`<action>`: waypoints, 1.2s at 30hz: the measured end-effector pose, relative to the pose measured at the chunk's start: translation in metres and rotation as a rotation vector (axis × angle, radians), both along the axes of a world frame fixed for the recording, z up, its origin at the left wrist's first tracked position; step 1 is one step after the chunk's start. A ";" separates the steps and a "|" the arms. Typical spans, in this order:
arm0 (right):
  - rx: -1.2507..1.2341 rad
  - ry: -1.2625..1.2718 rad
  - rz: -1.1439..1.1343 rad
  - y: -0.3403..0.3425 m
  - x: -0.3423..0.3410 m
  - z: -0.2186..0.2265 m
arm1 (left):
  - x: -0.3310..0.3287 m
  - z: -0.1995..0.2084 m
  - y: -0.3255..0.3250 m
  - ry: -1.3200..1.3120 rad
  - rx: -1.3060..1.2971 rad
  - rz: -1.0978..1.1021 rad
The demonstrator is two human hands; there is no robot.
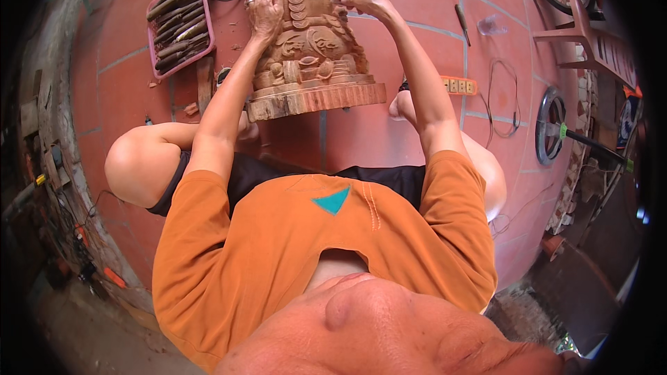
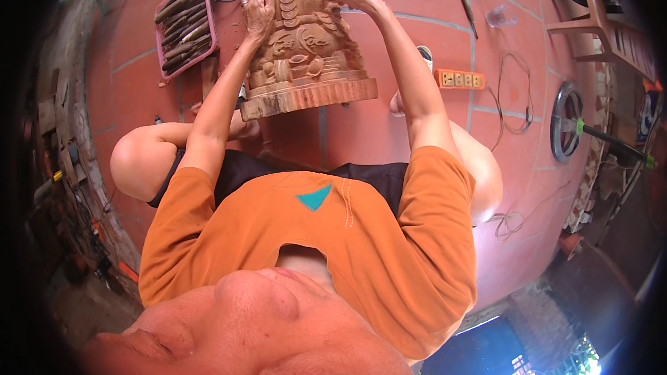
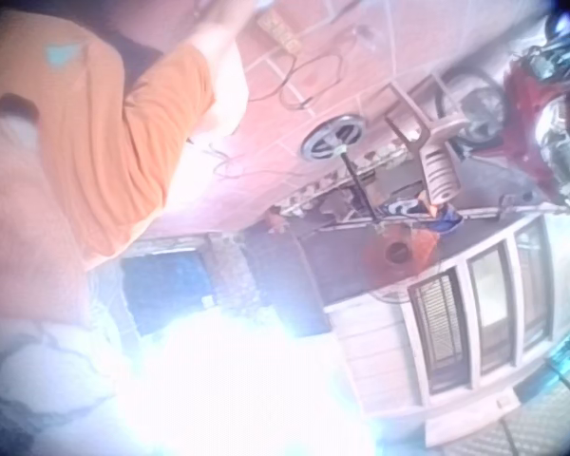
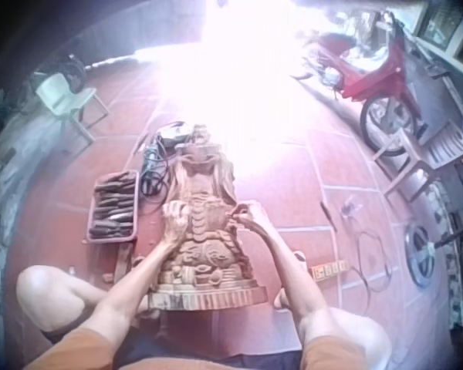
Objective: The person sits cross-legged on the floor and carves a wooden sculpture using a chisel. They hold the sculpture steady with one hand while shaping its surface with the other.
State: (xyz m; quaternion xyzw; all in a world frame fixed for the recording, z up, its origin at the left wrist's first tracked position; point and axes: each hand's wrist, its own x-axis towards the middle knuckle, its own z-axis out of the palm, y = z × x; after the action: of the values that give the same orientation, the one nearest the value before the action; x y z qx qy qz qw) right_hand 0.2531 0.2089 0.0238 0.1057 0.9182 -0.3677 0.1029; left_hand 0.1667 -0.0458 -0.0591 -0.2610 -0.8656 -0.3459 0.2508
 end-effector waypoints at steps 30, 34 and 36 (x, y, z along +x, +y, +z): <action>0.225 0.100 -0.107 -0.022 0.020 0.031 | 0.001 0.001 0.006 0.010 0.002 0.001; 0.379 0.221 0.011 -0.050 0.032 0.010 | 0.006 -0.004 -0.002 0.000 -0.024 -0.011; 0.285 0.062 0.152 -0.045 0.033 0.021 | 0.003 -0.007 -0.007 0.004 -0.019 -0.008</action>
State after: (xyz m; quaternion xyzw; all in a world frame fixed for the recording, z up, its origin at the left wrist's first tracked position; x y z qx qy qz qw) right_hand 0.2858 0.1643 0.0448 0.0382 0.9691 -0.2279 0.0858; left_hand 0.1699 -0.0527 -0.0661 -0.2677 -0.8673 -0.3381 0.2486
